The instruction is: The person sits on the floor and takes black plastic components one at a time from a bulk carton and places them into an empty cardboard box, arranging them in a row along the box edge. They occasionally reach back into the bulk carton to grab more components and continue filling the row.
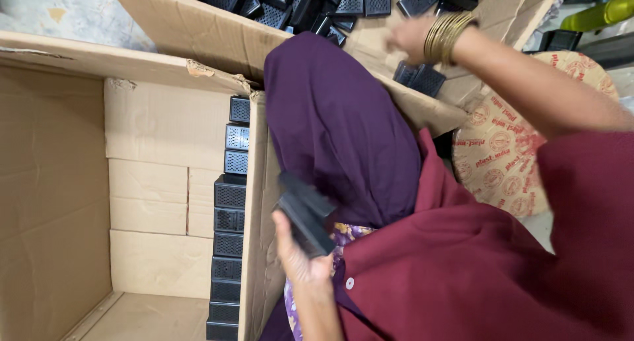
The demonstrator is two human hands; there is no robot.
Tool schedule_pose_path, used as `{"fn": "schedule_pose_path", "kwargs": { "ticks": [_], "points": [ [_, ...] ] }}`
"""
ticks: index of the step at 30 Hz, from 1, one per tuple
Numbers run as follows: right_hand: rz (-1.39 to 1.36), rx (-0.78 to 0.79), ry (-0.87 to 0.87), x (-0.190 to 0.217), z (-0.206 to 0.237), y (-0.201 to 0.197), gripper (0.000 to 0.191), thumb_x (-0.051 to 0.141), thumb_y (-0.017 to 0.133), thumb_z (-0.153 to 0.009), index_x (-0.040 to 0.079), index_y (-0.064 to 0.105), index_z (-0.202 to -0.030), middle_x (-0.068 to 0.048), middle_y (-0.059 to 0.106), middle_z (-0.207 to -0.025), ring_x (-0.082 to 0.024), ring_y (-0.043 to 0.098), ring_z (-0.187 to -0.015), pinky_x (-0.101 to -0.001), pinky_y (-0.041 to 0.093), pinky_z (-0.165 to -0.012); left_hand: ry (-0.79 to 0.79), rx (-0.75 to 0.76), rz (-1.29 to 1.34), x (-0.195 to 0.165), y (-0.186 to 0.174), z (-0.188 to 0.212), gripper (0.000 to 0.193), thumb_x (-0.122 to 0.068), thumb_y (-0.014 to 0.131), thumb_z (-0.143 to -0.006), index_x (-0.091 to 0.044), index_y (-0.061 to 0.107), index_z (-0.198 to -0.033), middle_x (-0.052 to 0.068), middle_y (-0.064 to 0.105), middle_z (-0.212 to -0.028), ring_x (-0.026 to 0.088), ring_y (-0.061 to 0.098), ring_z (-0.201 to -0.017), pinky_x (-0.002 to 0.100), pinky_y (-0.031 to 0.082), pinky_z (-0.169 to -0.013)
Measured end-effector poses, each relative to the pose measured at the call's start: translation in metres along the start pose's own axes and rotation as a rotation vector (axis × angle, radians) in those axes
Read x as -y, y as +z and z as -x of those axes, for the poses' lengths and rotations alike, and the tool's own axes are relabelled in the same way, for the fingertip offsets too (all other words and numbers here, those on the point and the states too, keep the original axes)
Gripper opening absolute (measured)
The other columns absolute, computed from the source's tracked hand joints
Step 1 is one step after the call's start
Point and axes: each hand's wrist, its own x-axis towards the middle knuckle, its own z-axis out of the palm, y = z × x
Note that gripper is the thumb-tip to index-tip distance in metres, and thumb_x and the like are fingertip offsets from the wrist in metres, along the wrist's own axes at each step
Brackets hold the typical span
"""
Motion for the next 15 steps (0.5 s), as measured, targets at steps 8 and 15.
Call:
{"fn": "schedule_pose_path", "kwargs": {
  "ticks": [8,15],
  "points": [
    [0.072,0.337,-0.020,-0.092,-0.055,0.121,0.094,0.048,0.097,-0.063,0.018,0.056,-0.142,-0.013,0.074,-0.124,-0.032,0.070,-0.116,-0.0435,0.056,-0.101,0.317,0.031,0.151,-0.075,-0.063,0.044,0.047,-0.027,0.069,-0.099,-0.014,0.059,-0.144,0.014,0.064,-0.142,0.032,0.060,-0.132,0.058,0.046,-0.110],
    [0.182,0.143,0.102,-0.135,-0.077,0.073,0.098,0.042,0.098,-0.060,0.015,0.057,-0.144,-0.018,0.074,-0.127,-0.036,0.071,-0.118,-0.0471,0.057,-0.099,0.374,0.190,0.264,-0.117,-0.088,0.060,0.046,-0.027,0.057,-0.116,-0.008,0.053,-0.158,0.014,0.057,-0.157,0.034,0.052,-0.145,0.062,0.037,-0.120]
  ]
}}
